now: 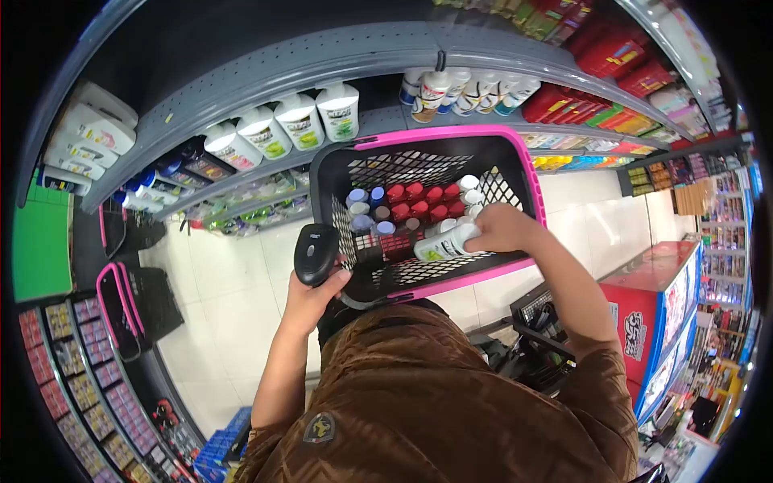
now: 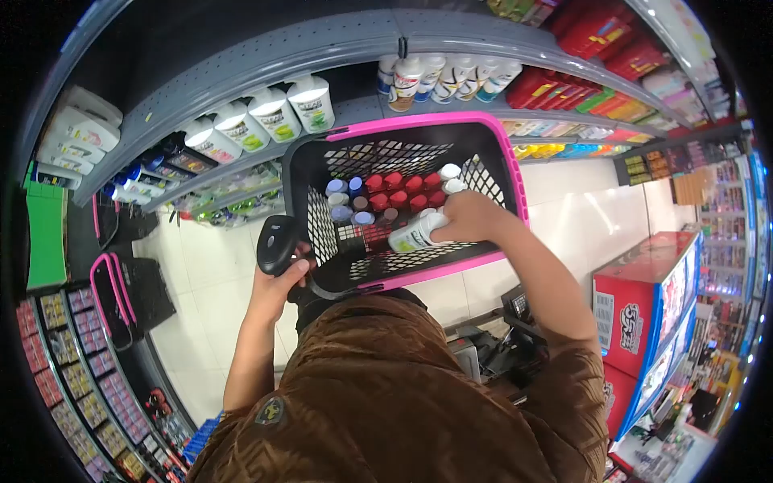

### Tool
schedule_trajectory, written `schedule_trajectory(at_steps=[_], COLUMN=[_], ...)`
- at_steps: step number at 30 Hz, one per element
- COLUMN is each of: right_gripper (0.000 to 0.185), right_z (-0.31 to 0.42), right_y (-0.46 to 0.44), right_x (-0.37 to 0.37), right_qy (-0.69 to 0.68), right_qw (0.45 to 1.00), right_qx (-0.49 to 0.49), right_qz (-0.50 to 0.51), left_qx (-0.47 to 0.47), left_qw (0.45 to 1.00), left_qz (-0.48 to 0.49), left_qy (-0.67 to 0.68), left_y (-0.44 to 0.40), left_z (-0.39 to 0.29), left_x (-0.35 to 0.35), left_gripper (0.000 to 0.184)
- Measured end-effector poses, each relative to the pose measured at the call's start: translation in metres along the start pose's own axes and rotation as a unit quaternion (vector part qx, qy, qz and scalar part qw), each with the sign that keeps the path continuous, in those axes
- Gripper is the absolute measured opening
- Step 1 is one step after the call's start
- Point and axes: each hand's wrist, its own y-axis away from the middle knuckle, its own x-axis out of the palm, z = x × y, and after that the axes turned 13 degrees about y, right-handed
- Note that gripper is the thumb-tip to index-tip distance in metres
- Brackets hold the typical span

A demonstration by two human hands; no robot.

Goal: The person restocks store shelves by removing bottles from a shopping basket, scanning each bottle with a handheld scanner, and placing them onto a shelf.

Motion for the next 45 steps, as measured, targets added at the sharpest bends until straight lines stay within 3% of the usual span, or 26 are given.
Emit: schedule_trajectory(at_steps=[1,3,4,8,13,15,17,19,20,23,25,27,28,29,31,32,33,35,37,38,39,40,41,43,44,45], right_gripper=[0.048,0.038,0.034,0.034,0.028,0.031,0.041,0.047,0.047,0.045,0.045,0.045,0.045,0.045,0.050,0.058,0.068,0.075,0.069,0.065,0.061,0.061,0.074,0.078,0.088,0.088], right_z=[0.011,0.034,0.046,0.059,0.074,0.095,0.115,0.135,0.138,0.156,0.162,0.167,0.163,0.161,0.167,0.176,0.181,0.207,0.210,0.202,0.194,0.179,0.165,0.147,0.146,0.148], right_y=[0.021,0.062,0.077,0.110,0.103,0.099,0.100,0.090,0.083,0.085,0.088,0.077,0.086,0.081,0.060,0.060,0.048,0.044,0.036,0.036,0.036,0.038,0.034,0.031,0.031,0.035], right_x=[-0.029,-0.071,-0.090,-0.123,-0.106,-0.099,-0.094,-0.081,-0.067,-0.053,-0.048,-0.039,-0.043,-0.036,-0.025,-0.025,-0.017,-0.011,-0.009,-0.009,-0.008,-0.007,0.007,0.024,0.027,0.024], right_qy=[-0.079,-0.265,-0.312,-0.389,-0.464,-0.510,-0.498,-0.434,-0.427,-0.493,-0.513,-0.480,-0.562,-0.562,-0.605,-0.730,-0.776,-0.813,-0.810,-0.832,-0.852,-0.904,-0.918,-0.932,-0.919,-0.921], right_qw=[0.996,0.962,0.948,0.920,0.880,0.838,0.834,0.849,0.841,0.789,0.790,0.750,0.749,0.750,0.647,0.543,0.478,0.457,0.439,0.445,0.446,0.398,0.388,0.279,0.311,0.307], right_qx=[0.036,0.068,0.069,0.053,0.056,0.122,0.178,0.080,0.076,0.076,0.097,0.052,0.082,0.076,0.028,0.002,-0.006,0.051,0.092,0.103,0.116,0.055,-0.024,-0.228,-0.239,-0.240], right_qz=[0.020,0.017,0.006,-0.010,-0.084,-0.151,-0.157,-0.293,-0.324,-0.360,-0.321,-0.452,-0.342,-0.340,-0.463,-0.415,-0.411,-0.356,-0.378,-0.315,-0.250,-0.148,-0.081,0.037,0.027,0.025], left_qx=[0.003,0.017,-0.035,-0.062,-0.085,-0.045,-0.049,-0.054,-0.047,-0.042,-0.022,-0.049,-0.035,-0.020,-0.005,0.021,0.045,0.129,0.189,0.189,0.135,0.078,-0.024,-0.074,-0.099,-0.103], left_qw=[1.000,0.997,0.992,0.964,0.973,0.972,0.971,0.969,0.968,0.956,0.958,0.963,0.962,0.962,0.967,0.975,0.980,0.947,0.914,0.915,0.934,0.946,0.972,0.974,0.966,0.965], left_qz=[0.012,0.065,0.110,0.216,0.196,0.211,0.226,0.236,0.248,0.282,0.280,0.263,0.266,0.268,0.248,0.202,0.156,0.098,0.153,0.148,0.191,0.233,0.225,0.208,0.240,0.240], left_qy=[0.000,0.047,0.056,0.144,0.086,0.090,0.064,0.040,-0.008,-0.068,-0.049,-0.040,-0.046,-0.049,-0.064,-0.089,-0.113,-0.278,-0.323,-0.323,-0.270,-0.213,-0.067,-0.045,-0.020,-0.023], left_y=[-0.006,-0.018,-0.023,-0.027,-0.022,-0.025,-0.023,-0.013,-0.007,-0.004,0.002,0.009,0.013,0.017,0.024,0.032,0.043,0.053,0.052,0.050,0.051,0.053,0.059,0.066,0.066,0.066], left_z=[0.000,-0.002,-0.008,-0.017,-0.018,-0.016,-0.029,-0.042,-0.048,-0.039,-0.035,-0.037,-0.038,-0.037,-0.034,-0.030,-0.028,-0.029,-0.030,-0.033,-0.039,-0.046,-0.051,-0.068,-0.080,-0.083], left_x=[0.002,0.011,0.010,0.019,0.001,-0.010,-0.012,-0.005,0.001,-0.006,-0.006,-0.006,-0.005,-0.005,-0.002,0.005,0.016,0.051,0.064,0.063,0.058,0.058,0.063,0.059,0.061,0.057], left_gripper=[0.035,0.061,0.079,0.083,0.070,0.067,0.069,0.071,0.070,0.077,0.079,0.083,0.083,0.084,0.080,0.074,0.068,0.056,0.060,0.060,0.062,0.064,0.060,0.052,0.045,0.045])
